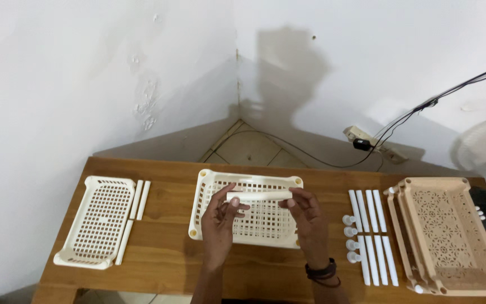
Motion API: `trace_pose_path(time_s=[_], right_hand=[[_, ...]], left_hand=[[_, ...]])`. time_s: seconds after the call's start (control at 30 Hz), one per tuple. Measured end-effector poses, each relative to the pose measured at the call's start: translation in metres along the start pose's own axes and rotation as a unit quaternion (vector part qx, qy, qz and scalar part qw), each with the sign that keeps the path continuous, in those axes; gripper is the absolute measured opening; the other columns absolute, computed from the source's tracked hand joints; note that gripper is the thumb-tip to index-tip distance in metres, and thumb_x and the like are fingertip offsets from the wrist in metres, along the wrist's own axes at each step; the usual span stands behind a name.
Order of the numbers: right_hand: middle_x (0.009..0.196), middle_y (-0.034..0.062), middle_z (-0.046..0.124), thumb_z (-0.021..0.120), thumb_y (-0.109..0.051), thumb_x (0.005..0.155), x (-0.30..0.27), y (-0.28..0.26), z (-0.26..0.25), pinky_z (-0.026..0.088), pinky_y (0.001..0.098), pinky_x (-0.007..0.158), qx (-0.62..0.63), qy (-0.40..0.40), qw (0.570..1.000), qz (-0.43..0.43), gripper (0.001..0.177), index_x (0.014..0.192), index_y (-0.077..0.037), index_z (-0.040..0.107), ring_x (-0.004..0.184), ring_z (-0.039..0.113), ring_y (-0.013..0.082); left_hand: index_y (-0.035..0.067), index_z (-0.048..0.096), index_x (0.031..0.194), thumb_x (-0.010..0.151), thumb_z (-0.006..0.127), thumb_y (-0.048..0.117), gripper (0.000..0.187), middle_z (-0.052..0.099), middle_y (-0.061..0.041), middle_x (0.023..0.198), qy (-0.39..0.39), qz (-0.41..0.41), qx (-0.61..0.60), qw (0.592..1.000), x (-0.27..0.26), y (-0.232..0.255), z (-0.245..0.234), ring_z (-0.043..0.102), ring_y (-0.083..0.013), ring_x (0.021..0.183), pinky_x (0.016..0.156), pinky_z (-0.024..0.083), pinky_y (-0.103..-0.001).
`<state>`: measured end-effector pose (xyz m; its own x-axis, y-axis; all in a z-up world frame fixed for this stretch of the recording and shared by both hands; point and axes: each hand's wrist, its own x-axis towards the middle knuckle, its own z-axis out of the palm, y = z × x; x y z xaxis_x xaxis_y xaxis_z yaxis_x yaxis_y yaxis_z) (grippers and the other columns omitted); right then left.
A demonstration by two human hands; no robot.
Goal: The person assembles a white plastic basket by inserting cylindrical plastic legs into the basket's corner sockets. They repeatedly insert and remove the legs, testing fit and alignment, then place the legs beside the basket on the table.
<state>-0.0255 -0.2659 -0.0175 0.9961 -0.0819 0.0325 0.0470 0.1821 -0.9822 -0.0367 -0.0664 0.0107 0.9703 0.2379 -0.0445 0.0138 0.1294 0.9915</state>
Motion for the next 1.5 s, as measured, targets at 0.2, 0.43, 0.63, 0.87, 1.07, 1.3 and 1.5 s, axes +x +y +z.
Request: trace_pose_path(time_s=[0.2,0.43,0.63,0.87,1.07,1.3,1.5], right_hand=[[0.101,0.0122,0.076,0.063,-0.012,0.101,0.024,-0.008,0.013,0.058,0.0309,0.087,0.005,0.005,1.000,-0.023,0.026,0.124,0.000,0.064,0.095,0.073,0.0183],[0.097,0.0104,0.074,0.062,-0.015,0.105,0.033,-0.020,0.059,0.058,0.0291,0.085,0.032,0.098,0.991,-0.081,0.027,0.126,0.002,0.064,0.092,0.072,0.0151],[0.095,0.0096,0.073,0.063,-0.016,0.102,0.016,-0.020,0.073,0.059,0.0303,0.078,0.067,0.120,0.988,-0.073,0.029,0.127,0.000,0.062,0.086,0.072,0.0152],[0.095,0.0089,0.072,0.062,-0.018,0.104,0.020,-0.014,0.081,0.060,0.0331,0.080,0.075,0.156,0.980,-0.102,0.031,0.128,0.001,0.061,0.086,0.072,0.0178],[0.094,0.0095,0.074,0.062,-0.021,0.102,0.011,-0.015,0.087,0.062,0.0338,0.078,0.024,0.168,0.980,-0.105,0.033,0.128,0.000,0.062,0.086,0.074,0.0173],[0.093,0.0113,0.077,0.065,-0.023,0.101,0.005,-0.021,0.082,0.059,0.0303,0.078,-0.003,0.151,0.983,-0.105,0.036,0.128,0.001,0.063,0.085,0.074,0.0163],[0.091,0.0122,0.078,0.064,-0.021,0.101,0.000,-0.024,0.068,0.057,0.0301,0.077,-0.013,0.108,0.991,-0.080,0.033,0.124,0.002,0.066,0.082,0.073,0.0164]], left_hand=[[0.001,0.056,0.137,0.100,0.061,0.029,0.046,0.072,-0.014,0.114,0.038,0.054,-0.082,0.994,0.019,0.010,0.019,0.076,-0.0185,0.084,0.068,0.061,-0.029],[0.001,0.047,0.141,0.100,0.061,0.032,0.053,0.070,-0.013,0.115,0.079,0.065,-0.147,0.984,0.035,0.030,0.044,0.075,-0.0193,0.086,0.069,0.062,-0.030],[0.002,0.045,0.146,0.100,0.061,0.032,0.057,0.071,-0.015,0.119,0.038,0.069,-0.137,0.987,0.028,0.028,0.022,0.074,-0.0202,0.087,0.069,0.061,-0.031],[0.005,0.054,0.147,0.107,0.048,0.038,0.053,0.074,-0.015,0.119,0.014,0.103,-0.135,0.985,0.037,0.023,0.006,0.077,-0.0191,0.093,0.071,0.064,-0.030],[0.007,0.058,0.143,0.106,0.046,0.040,0.051,0.074,-0.010,0.110,0.008,0.077,-0.114,0.990,0.038,0.022,-0.005,0.076,-0.0174,0.090,0.070,0.063,-0.029],[0.006,0.063,0.140,0.109,0.049,0.034,0.044,0.061,-0.002,0.097,-0.005,0.143,-0.074,0.987,0.035,0.015,-0.020,0.064,-0.0106,0.085,0.068,0.055,-0.026],[0.004,0.067,0.125,0.109,0.050,0.032,0.037,0.066,-0.003,0.085,-0.030,0.122,-0.071,0.989,0.034,0.011,-0.032,0.063,-0.0091,0.081,0.069,0.055,-0.026]])
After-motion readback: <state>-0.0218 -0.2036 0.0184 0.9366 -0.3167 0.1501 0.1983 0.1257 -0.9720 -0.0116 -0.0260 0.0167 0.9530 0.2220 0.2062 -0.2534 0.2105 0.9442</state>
